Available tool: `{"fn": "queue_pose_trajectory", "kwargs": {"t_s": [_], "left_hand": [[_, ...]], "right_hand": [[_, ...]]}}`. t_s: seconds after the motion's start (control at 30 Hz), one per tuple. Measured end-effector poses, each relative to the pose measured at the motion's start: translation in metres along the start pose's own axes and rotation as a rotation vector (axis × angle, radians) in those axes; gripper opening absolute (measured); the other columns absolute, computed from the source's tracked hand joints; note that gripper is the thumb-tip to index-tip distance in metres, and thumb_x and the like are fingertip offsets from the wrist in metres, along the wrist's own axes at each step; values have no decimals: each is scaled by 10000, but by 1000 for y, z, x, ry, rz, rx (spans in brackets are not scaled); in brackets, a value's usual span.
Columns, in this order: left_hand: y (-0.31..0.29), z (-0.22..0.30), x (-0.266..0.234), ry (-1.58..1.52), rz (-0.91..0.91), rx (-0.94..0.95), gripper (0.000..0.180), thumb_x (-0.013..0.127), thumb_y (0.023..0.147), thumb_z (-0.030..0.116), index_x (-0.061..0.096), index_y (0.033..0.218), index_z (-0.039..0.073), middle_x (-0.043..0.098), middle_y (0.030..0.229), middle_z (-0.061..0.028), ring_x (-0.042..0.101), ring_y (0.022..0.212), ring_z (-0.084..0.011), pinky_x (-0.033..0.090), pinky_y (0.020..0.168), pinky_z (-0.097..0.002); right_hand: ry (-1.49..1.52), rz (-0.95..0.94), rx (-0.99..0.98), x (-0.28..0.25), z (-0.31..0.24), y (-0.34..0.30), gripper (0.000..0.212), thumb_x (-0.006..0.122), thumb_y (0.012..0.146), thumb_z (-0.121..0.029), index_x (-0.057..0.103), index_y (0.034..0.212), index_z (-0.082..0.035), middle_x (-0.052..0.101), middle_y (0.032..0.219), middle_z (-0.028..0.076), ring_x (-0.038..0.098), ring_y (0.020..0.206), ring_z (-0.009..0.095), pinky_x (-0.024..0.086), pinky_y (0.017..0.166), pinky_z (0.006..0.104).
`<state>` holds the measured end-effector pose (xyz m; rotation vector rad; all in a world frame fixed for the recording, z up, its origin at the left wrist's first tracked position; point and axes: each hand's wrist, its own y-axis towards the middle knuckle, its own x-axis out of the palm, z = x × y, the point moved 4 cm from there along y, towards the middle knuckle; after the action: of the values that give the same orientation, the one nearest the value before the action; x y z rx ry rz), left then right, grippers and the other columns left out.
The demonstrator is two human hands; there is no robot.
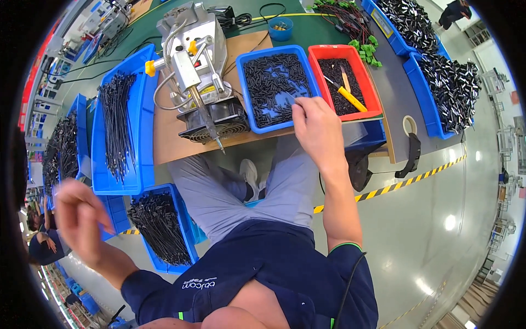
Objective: The person assembles wire harnesses by attaching connectors to wires using a crimping machine.
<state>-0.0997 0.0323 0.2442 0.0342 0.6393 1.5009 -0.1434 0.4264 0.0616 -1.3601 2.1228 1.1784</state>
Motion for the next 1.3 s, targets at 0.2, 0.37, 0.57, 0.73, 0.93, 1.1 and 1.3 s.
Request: {"fn": "queue_pose_trajectory", "kwargs": {"t_s": [0.2,0.37,0.57,0.73,0.93,1.1,1.3], "left_hand": [[-85,-82,74,-401,-552,-420,119,726,944,-42,713,1062,-51,699,952,-116,716,705,-144,571,616,-247],[-154,-131,123,-515,-463,-683,118,704,983,-16,703,1095,-51,696,963,-77,690,747,-101,577,638,-240],[-150,-141,140,-530,-454,-697,111,687,1008,16,705,1098,-46,682,949,-52,653,735,-84,570,666,-234],[-136,-140,152,-501,-488,-581,95,672,1045,87,691,1087,5,634,898,5,554,722,-49,449,624,-220],[-116,-150,198,-519,-520,-639,117,693,1030,119,690,1086,16,654,926,5,564,758,-63,459,647,-245],[-109,-140,202,-517,-601,-567,101,640,1063,67,646,1142,5,558,875,65,460,721,1,375,621,-190],[-111,-142,204,-543,-532,-609,132,683,1023,123,668,1096,13,657,918,-23,577,771,-85,479,665,-267]], "right_hand": [[-357,-150,54,24,13,31,192,686,932,-187,757,885,-15,733,914,208,744,834,399,610,786,495],[-476,-334,135,48,-1,48,167,681,832,-120,804,840,-7,766,901,230,782,843,384,634,751,491],[-473,-331,64,50,-1,46,168,679,835,-139,770,815,1,756,879,236,769,818,398,622,737,504],[9,-204,202,2,-21,14,153,670,944,-162,662,980,-13,716,853,218,730,798,345,578,716,432],[902,-223,438,0,-29,-66,217,663,1026,-1,672,1240,33,676,1052,28,632,883,57,500,785,194],[964,-378,389,24,-54,-99,162,652,1041,8,697,1191,51,713,1096,56,700,1007,108,532,850,220],[1060,-369,449,35,-46,-120,189,662,1049,-16,670,1226,47,745,1116,98,665,889,71,523,774,209]]}}
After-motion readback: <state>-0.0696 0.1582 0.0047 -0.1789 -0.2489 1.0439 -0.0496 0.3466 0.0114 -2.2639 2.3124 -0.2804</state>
